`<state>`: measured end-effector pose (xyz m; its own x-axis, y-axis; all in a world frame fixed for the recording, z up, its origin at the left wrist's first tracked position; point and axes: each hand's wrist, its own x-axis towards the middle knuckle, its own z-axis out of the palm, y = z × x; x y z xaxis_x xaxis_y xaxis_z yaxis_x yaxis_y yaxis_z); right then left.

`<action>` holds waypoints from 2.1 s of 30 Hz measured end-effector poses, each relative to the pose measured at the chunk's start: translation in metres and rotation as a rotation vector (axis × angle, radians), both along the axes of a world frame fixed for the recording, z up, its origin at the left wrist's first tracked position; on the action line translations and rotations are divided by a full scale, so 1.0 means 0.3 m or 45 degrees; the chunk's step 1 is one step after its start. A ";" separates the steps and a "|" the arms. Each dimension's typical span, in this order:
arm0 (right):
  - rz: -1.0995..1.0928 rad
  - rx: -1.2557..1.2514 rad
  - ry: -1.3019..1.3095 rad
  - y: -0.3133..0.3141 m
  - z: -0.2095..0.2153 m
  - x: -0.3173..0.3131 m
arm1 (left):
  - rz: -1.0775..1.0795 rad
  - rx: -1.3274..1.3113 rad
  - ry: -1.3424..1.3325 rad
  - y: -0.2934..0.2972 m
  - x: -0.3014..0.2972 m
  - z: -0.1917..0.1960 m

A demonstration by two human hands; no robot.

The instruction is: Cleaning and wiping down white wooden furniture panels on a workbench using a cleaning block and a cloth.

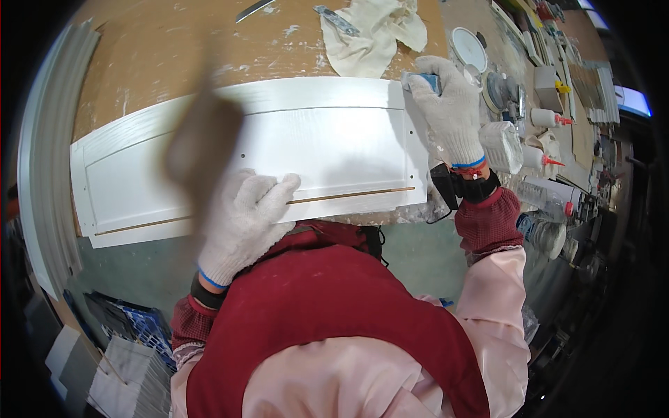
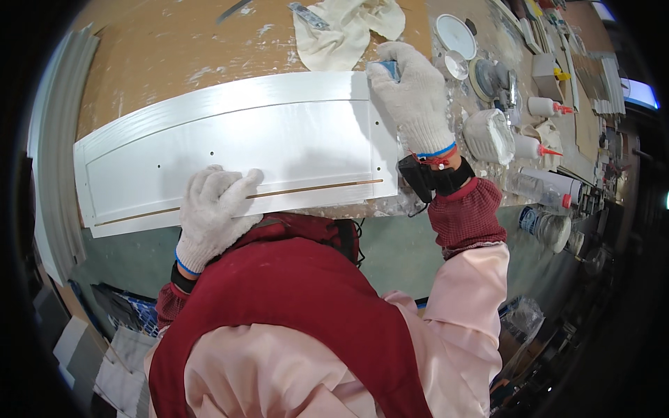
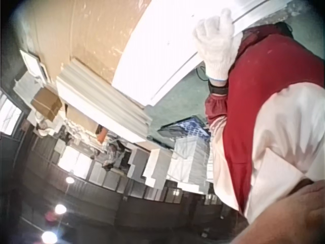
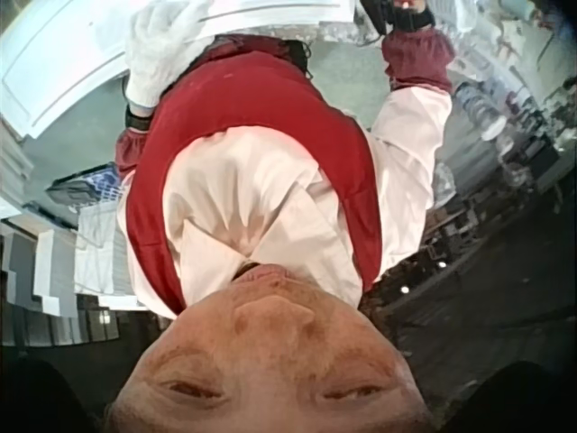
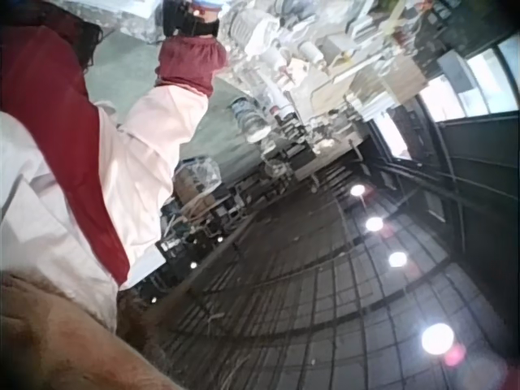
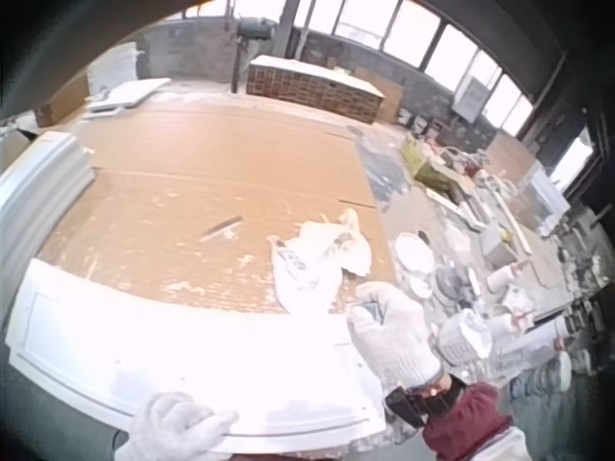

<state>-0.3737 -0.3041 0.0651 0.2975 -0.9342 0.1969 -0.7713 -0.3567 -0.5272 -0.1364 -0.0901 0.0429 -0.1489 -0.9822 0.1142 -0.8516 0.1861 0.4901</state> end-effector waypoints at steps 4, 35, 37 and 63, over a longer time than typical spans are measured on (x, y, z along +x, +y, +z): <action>0.014 0.024 0.052 0.028 0.017 -0.016 | -0.009 0.012 0.020 -0.005 0.002 0.002; 0.040 0.030 -0.002 0.136 0.024 -0.049 | -0.018 -0.030 0.034 -0.005 0.003 -0.004; 0.057 -0.038 -0.051 0.119 0.010 -0.044 | -0.004 -0.038 0.030 -0.001 0.004 -0.009; 0.117 0.194 0.078 0.237 0.054 -0.108 | -0.003 -0.012 0.057 -0.009 0.002 -0.001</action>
